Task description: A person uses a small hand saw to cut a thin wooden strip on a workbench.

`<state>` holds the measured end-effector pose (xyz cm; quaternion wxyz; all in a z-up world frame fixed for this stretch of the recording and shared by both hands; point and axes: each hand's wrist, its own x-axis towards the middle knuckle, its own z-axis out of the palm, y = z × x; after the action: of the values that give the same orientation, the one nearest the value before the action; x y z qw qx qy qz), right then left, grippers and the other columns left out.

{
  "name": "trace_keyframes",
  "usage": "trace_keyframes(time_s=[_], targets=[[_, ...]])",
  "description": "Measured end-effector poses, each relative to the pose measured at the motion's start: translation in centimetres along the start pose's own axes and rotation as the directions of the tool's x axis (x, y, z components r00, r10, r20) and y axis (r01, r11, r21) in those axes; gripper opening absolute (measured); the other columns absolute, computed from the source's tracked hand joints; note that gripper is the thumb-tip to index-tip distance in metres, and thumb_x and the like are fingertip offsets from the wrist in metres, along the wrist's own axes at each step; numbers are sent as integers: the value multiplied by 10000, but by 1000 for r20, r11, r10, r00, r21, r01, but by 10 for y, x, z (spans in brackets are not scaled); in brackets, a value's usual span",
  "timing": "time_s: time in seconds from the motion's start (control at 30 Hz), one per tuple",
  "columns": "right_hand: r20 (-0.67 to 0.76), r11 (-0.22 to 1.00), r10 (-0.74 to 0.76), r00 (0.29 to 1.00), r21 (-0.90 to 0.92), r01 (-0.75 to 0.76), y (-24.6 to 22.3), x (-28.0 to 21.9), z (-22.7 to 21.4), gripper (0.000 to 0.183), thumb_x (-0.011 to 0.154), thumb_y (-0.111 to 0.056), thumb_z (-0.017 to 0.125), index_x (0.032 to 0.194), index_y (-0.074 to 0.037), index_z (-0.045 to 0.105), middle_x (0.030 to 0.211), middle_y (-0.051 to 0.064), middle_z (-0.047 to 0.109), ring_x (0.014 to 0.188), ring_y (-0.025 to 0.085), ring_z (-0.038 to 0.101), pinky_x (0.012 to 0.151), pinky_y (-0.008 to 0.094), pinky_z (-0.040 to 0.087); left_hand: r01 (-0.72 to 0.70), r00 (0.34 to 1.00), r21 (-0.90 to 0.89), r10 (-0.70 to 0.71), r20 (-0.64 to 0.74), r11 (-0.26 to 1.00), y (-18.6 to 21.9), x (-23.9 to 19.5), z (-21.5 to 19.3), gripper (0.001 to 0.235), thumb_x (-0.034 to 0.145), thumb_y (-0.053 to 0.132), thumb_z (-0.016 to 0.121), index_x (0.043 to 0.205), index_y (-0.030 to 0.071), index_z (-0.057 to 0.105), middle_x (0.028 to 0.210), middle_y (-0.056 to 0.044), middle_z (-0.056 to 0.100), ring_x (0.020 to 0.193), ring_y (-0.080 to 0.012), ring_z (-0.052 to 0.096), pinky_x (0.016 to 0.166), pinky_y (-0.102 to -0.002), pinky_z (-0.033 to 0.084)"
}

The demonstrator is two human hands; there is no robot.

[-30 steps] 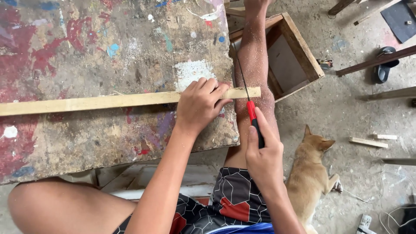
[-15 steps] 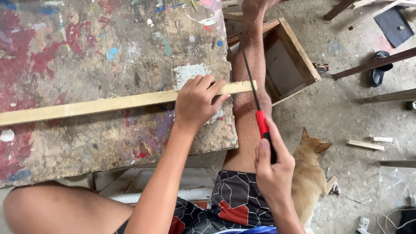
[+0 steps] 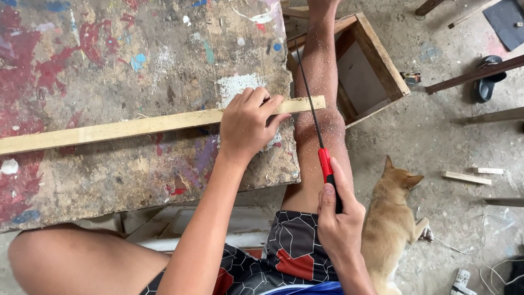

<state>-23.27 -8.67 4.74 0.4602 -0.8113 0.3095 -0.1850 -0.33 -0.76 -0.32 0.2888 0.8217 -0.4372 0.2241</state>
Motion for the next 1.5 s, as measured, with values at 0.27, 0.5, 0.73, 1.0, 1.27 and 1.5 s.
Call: trace_keyframes(time_s=[0.27, 0.5, 0.73, 1.0, 1.27, 1.5], targets=[[-85, 988, -153, 985, -46, 150, 13, 0, 5, 451, 1056, -70, 489, 1507, -52, 501, 710, 26, 602, 507, 74, 506, 498, 220, 474, 5, 1000, 4, -5, 2, 1000, 0, 2, -1, 324, 823, 367, 879, 995, 141, 722, 856, -18, 612, 750, -164, 552, 610, -259, 486], [-24, 987, -108, 994, -119, 104, 20, -2, 6, 461, 1039, -123, 517, 1500, -116, 529, 706, -14, 615, 497, 78, 516, 512, 238, 471, -2, 1000, 26, 2, 5, 1000, 1, 1, -3, 330, 831, 396, 875, 1000, 151, 732, 848, -6, 584, 748, -166, 537, 606, -269, 483], [-19, 989, -109, 994, -99, 107, 21, -2, 6, 463, 1045, -93, 512, 1508, -108, 519, 783, -2, 647, 539, 73, 539, 537, 224, 489, 1, 1000, 20, -1, -4, 1000, 0, 1, 0, 316, 840, 387, 873, 993, 160, 715, 852, 0, 590, 751, -153, 546, 591, -245, 476], [-5, 1000, 22, 1000, -10, -22, 12, -20, -1, 485, 1031, -119, 497, 1516, -105, 505, 655, 0, 591, 494, 71, 534, 505, 209, 484, -13, 1000, 54, 13, -8, 998, 2, 2, -3, 322, 822, 390, 890, 949, 162, 701, 849, 4, 586, 746, -159, 534, 593, -256, 462], [21, 997, -54, 998, -49, 55, -32, 42, 13, 443, 1022, -98, 517, 1460, -83, 579, 903, 185, 621, 797, 302, 561, 675, 406, 465, -12, 1000, 36, 12, -11, 999, -2, -4, 4, 291, 847, 378, 818, 987, 150, 703, 817, -8, 552, 757, -184, 564, 647, -312, 509], [26, 992, -120, 992, -35, 121, -22, 27, 9, 444, 1033, -122, 476, 1466, -33, 525, 1480, 125, 596, 1407, 234, 538, 1157, 339, 419, 16, 1000, 68, -17, 12, 998, 4, 3, -4, 341, 823, 428, 859, 960, 161, 698, 799, -7, 523, 729, -178, 527, 574, -284, 460]])
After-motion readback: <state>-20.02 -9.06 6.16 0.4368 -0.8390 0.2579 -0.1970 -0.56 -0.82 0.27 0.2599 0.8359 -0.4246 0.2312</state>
